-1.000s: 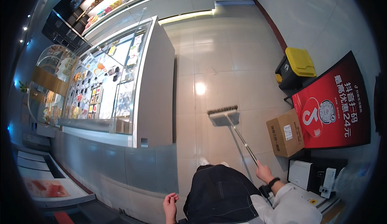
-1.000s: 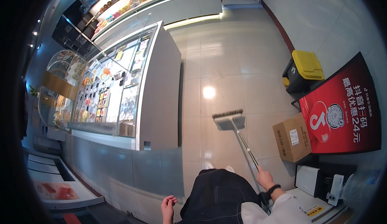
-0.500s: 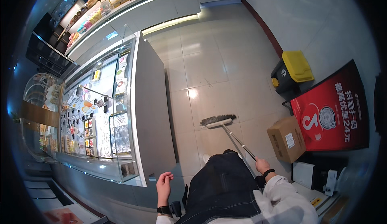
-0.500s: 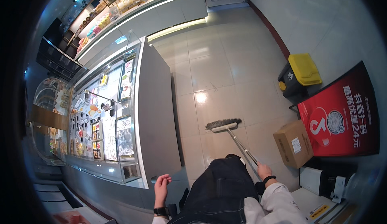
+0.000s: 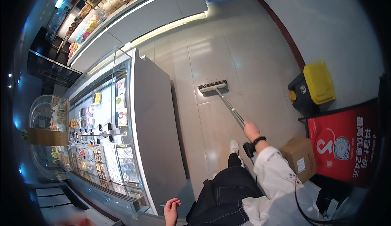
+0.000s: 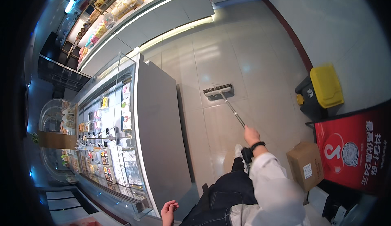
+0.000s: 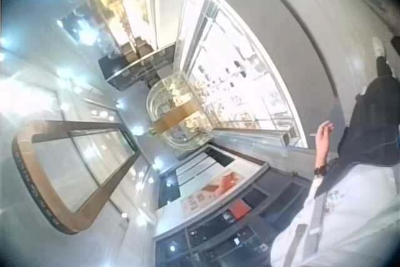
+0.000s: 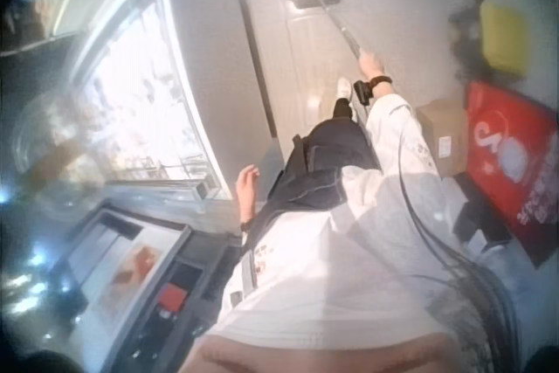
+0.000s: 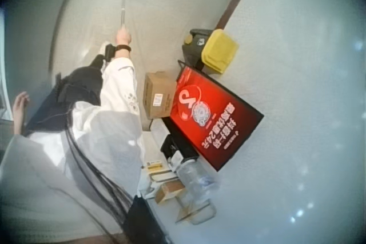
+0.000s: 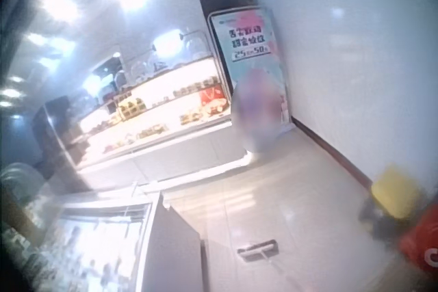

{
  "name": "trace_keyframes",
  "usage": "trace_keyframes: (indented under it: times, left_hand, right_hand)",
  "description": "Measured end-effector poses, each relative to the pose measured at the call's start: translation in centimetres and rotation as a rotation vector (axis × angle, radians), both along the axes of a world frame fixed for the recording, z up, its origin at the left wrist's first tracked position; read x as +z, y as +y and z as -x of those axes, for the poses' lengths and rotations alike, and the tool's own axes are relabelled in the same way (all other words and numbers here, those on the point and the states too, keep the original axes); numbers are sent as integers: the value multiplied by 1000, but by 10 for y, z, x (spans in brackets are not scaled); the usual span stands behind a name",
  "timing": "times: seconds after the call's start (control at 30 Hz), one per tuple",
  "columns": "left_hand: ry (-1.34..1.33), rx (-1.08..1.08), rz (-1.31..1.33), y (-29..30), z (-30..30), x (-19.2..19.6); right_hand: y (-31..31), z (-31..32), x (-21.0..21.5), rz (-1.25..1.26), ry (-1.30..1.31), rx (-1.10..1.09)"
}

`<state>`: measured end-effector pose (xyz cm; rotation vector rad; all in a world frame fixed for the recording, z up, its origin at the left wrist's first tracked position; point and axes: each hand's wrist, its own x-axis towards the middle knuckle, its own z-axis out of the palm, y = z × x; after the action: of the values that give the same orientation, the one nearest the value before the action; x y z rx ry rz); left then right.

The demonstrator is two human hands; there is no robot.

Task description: The person sweeps the floor of a bakery using a broom. They move from a back storage area into the main sales area and sweep around display cases and refrigerators.

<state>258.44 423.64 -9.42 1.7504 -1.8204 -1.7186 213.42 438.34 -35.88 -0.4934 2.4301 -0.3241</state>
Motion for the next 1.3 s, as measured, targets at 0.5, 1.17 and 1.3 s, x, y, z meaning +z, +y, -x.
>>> trace_keyframes:
  times: [0.5, 1.17, 1.3]
  left_hand:
    - [102, -118, -147, -130, 165, -63]
    - [203, -136, -102, -374, 316, -66]
    - [235, -134, -91, -386, 338, -71]
  right_hand:
    - [178, -97, 162, 404, -502, -701]
    - [-365, 141, 84, 793, -1104, -1270]
    - [-368, 189, 90, 777, -1061, -1187]
